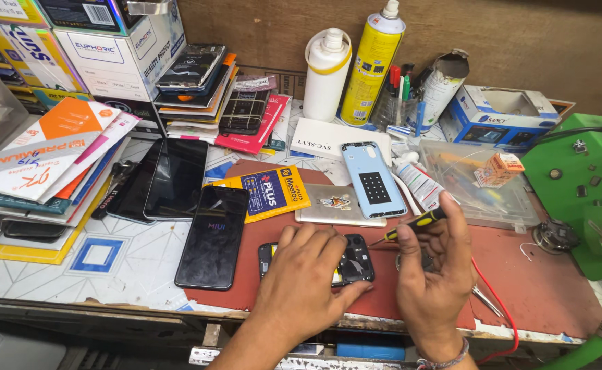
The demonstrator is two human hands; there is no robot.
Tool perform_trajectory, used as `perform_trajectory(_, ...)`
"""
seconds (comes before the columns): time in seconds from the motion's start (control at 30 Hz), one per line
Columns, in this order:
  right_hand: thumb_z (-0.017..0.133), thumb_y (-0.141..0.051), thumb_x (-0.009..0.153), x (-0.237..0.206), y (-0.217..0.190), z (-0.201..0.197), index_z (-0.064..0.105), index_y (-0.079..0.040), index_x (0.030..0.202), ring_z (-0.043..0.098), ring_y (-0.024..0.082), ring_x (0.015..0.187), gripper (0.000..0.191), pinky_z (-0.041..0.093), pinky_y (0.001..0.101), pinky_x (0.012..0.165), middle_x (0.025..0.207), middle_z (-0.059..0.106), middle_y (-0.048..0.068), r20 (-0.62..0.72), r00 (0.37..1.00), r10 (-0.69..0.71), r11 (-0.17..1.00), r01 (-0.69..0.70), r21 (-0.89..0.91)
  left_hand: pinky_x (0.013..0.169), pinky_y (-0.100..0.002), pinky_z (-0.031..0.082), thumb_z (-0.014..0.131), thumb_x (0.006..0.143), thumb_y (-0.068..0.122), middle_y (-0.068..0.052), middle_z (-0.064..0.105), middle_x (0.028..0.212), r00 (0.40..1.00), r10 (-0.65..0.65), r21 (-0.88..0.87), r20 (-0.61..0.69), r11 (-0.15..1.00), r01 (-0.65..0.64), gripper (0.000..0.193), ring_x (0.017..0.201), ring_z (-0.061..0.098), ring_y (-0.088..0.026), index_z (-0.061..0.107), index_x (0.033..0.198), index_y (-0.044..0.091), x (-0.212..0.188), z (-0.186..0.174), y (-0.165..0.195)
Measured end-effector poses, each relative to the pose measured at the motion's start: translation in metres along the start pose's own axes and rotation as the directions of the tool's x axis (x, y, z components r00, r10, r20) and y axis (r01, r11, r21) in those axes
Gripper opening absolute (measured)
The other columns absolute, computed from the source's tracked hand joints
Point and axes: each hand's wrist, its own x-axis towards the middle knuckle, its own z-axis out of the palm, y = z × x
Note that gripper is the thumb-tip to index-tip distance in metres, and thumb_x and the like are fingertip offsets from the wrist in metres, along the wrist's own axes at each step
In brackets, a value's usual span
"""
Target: The person uses a screwdriver to pry open the back cover of a smartphone, then removes the camera module and places it on the workbench. The person continues to manipulate the phone's internal components with the screwdriver.
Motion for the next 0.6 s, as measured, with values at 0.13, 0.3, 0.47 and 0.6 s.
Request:
perform_trajectory(0.13,0.064,0.003,0.102,-0.0027,0.0013,-0.001,0.038,0.002,0.157,0.066,0.012,0.095,0.06,0.056,0.0235,0.083,0.112,0.066,0.011,0.004,0.999,0.044,0.996,-0.044,0.078,0.097,-0.05,0.038,0.083,0.077,0.038,-0.017,0.067,0.108,1.0,-0.013,-0.01,0.016,1.0,0.013,0.051,0.109,0.057,-0.035,0.065,0.106,-0.001,-0.001,0.0006,0.0006)
perform_trajectory(0.3,0.065,0.004,0.101,-0.0017,0.0012,-0.0015,0.041,0.003,0.154,0.067,0.013,0.099,0.058,0.058,0.0249,0.085,0.115,0.066,0.013,0.019,1.0,0.004,1.0,-0.004,0.021,0.096,-0.048,0.039,0.083,0.077,0.039,-0.017,0.067,0.108,1.0,-0.006,-0.011,0.019,1.0,0.006,0.053,0.109,0.057,-0.035,0.066,0.107,-0.001,-0.001,0.0003,0.0007)
perform_trajectory(0.47,0.068,0.002,0.099,-0.001,0.0019,-0.002,0.045,0.002,0.152,0.07,0.013,0.094,0.058,0.059,0.0248,0.081,0.11,0.068,0.011,0.027,0.999,0.034,0.999,-0.034,-0.004,0.096,-0.048,0.039,0.083,0.077,0.039,-0.017,0.067,0.107,1.0,0.006,-0.006,0.008,1.0,-0.006,0.052,0.107,0.057,-0.035,0.067,0.106,-0.001,-0.0005,0.0011,0.0012)
perform_trajectory(0.6,0.072,0.0,0.095,-0.0018,0.0016,-0.0023,0.048,0.001,0.149,0.069,0.014,0.09,0.059,0.059,0.0243,0.077,0.108,0.068,0.013,0.032,0.999,0.003,0.994,0.0,-0.108,0.095,-0.048,0.039,0.083,0.076,0.039,-0.015,0.067,0.106,1.0,0.0,-0.011,0.008,1.0,0.0,0.052,0.106,0.057,-0.034,0.069,0.108,0.0,-0.0001,0.001,0.0014)
